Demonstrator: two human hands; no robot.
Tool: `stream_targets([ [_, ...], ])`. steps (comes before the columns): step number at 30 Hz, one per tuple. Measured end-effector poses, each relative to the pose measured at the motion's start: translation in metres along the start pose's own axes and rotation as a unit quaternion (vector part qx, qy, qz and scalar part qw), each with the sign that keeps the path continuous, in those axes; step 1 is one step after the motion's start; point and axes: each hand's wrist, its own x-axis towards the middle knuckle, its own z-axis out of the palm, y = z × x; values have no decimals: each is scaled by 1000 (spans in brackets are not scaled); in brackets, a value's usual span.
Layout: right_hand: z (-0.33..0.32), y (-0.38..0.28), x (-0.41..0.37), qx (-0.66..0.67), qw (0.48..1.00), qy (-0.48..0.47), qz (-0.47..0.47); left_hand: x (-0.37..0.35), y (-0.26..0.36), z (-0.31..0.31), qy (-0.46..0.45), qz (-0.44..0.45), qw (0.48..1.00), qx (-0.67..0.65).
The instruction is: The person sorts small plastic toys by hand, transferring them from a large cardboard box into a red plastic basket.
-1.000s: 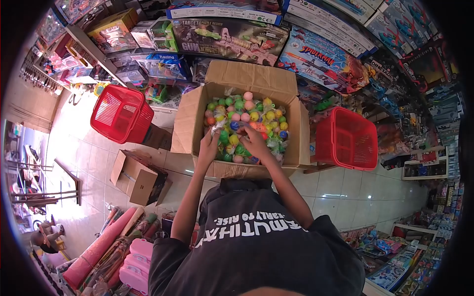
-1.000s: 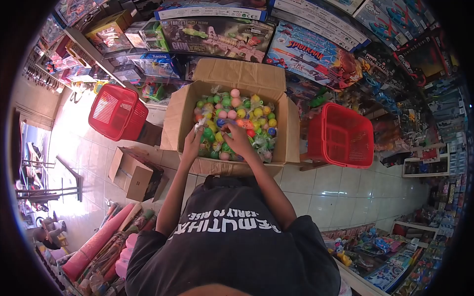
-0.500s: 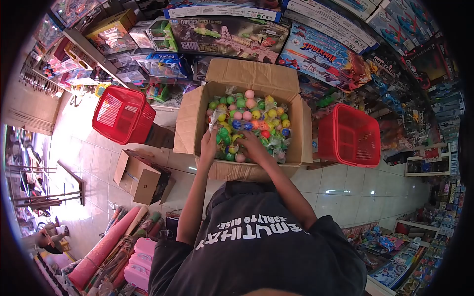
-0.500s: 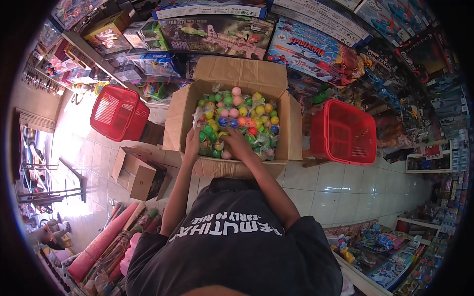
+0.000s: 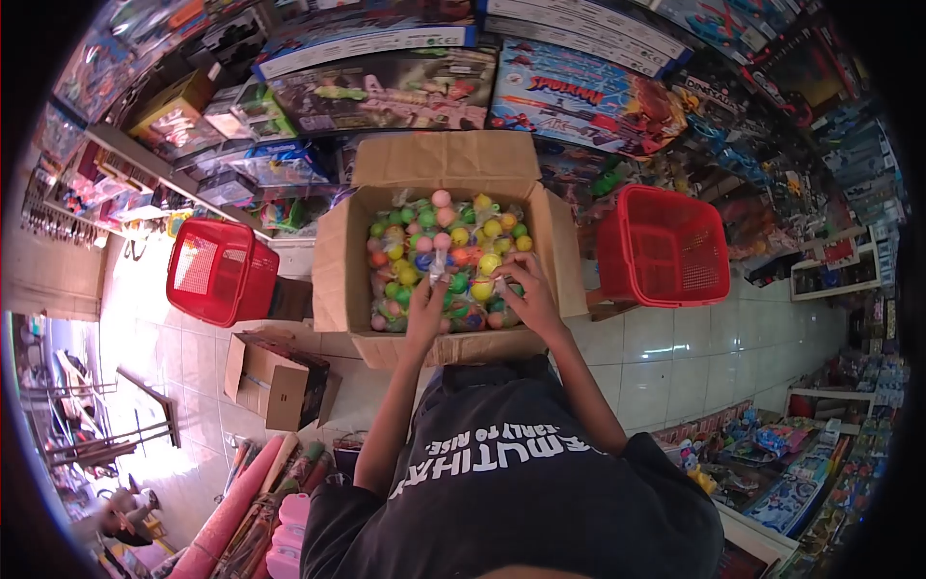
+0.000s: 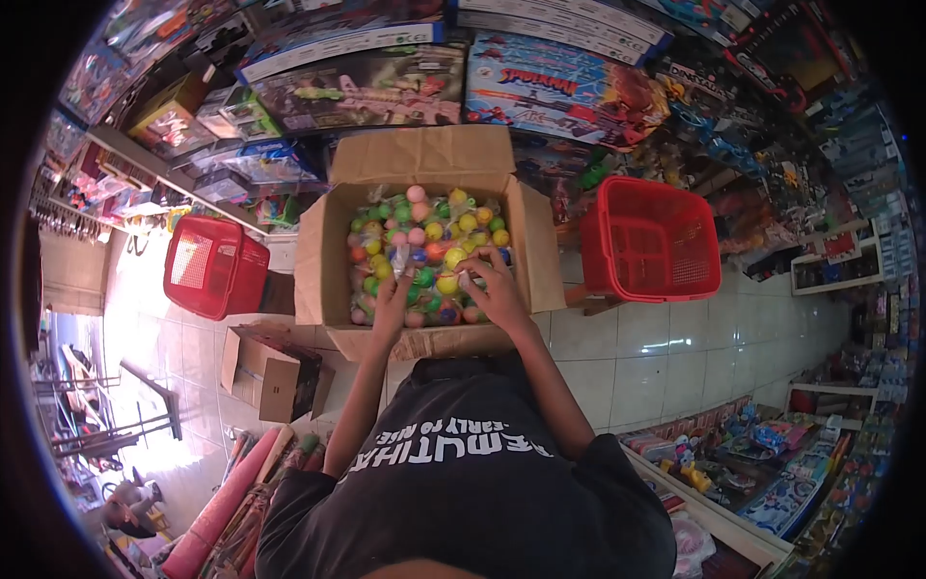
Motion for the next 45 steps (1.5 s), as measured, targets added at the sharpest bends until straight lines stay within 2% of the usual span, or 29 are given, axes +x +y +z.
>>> stream_targets([
  [1, -9, 3, -1, 12, 1000, 23, -9, 1, 6, 16, -5, -1, 1000, 0],
  [3, -31, 8, -3, 9, 998, 53, -35, 1, 16, 46, -68, -58, 996, -13],
  [8, -93, 32, -12, -7, 997, 67, -35, 19, 10, 115, -118, -73, 990, -34],
  [10, -123, 47, -12, -24, 996, 74, -36, 28, 9, 146, -144, -55, 988, 19],
  [12, -154, 60, -16, -88, 988, 91, -85, 38, -2, 181, -142, -50, 988, 20],
  [13, -169, 66, -21, -83, 989, 93, -76, 41, -7, 198, -139, -43, 989, 17],
  [15, -203, 79, -21, 24, 998, 64, -4, 47, -15, 233, -130, -30, 990, 40],
  [19, -262, 104, -27, 63, 996, 57, -2, 50, -29, 296, -101, -25, 993, 61],
  [21, -286, 117, -32, 50, 998, 34, 2, 46, -35, 319, -82, -35, 994, 62],
  [22, -298, 125, -33, 54, 998, 28, 4, 47, -37, 328, -83, -17, 993, 84],
  [24, -324, 147, -33, 48, 998, -44, 24, 51, -40, 346, -81, 1, 991, 106],
  [26, -343, 171, -34, 48, 996, -69, 35, 53, -45, 361, -40, 30, 994, 96],
  [29, -350, 223, -34, -15, 993, -116, 22, 58, -52, 375, -5, 67, 987, 145],
  [31, -344, 260, -31, -36, 973, -223, 57, 61, -53, 381, 10, 89, 980, 178],
  [32, -338, 276, -28, -34, 972, -229, 53, 62, -52, 383, -7, 89, 971, 221],
  [34, -318, 305, -27, -86, 944, -309, 81, 63, -55, 383, -22, 84, 960, 268],
  [35, -302, 325, -29, -81, 943, -311, 81, 65, -61, 383, -20, 112, 947, 299],
  [36, -284, 346, -32, -81, 930, -352, 68, 66, -66, 383, -20, 141, 934, 329],
  [37, -277, 350, -29, -84, 915, -391, 54, 68, -67, 385, -21, 141, 934, 329],
  [38, -272, 354, -29, -87, 915, -391, 54, 69, -68, 388, -18, 169, 930, 325],
  [40, -259, 349, -35, -163, 907, -386, -37, 70, -75, 390, -11, 195, 927, 321],
  [44, -252, 345, -40, -174, 891, -419, 2, 74, -86, 391, 11, 213, 917, 338],
  [45, -253, 346, -37, -132, 885, -446, 5, 75, -86, 392, 20, 208, 918, 337],
])
